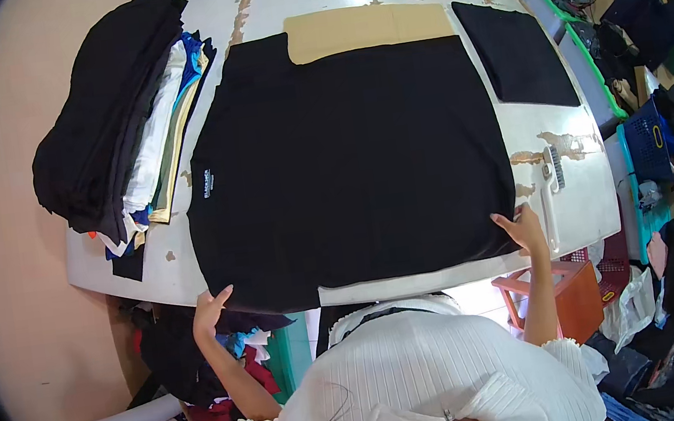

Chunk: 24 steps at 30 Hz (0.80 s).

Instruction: Using a lint roller to clean a black t-shirt on a work table.

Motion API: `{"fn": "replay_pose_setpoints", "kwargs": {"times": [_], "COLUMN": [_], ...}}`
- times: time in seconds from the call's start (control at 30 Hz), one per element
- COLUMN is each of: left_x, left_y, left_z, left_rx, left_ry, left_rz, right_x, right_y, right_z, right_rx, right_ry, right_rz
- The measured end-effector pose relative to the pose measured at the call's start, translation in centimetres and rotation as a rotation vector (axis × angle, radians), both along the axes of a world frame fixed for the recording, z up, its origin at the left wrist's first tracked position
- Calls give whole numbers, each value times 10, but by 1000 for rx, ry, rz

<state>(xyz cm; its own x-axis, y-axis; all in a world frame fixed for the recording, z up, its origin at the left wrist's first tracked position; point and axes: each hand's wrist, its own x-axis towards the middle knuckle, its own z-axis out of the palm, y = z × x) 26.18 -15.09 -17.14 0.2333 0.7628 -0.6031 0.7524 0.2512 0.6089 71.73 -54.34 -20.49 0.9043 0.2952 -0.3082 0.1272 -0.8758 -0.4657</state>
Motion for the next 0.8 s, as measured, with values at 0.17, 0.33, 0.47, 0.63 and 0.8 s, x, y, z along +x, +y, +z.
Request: {"fn": "replay_pose_setpoints", "kwargs": {"times": [0.17, 0.33, 0.47, 0.63, 0.8], "left_x": [2, 47, 138, 224, 254], "left_y": [30, 94, 172, 274, 305], "left_z": [3, 18, 60, 146, 247], "left_rx": [-64, -11, 152, 242, 371], "left_ry": [-633, -998, -1113, -1364, -1388], "left_rz": [274, 216, 233, 110, 124], "right_x": [42, 95, 169, 274, 282], "right_y": [-2, 28, 101, 189, 263], "right_z": [13, 26, 55, 131, 238], "right_rx": [177, 913, 1028, 1149, 1313], "right_ry": [477, 586, 253, 364, 174], "right_rz": [145, -70, -56, 170, 152]}}
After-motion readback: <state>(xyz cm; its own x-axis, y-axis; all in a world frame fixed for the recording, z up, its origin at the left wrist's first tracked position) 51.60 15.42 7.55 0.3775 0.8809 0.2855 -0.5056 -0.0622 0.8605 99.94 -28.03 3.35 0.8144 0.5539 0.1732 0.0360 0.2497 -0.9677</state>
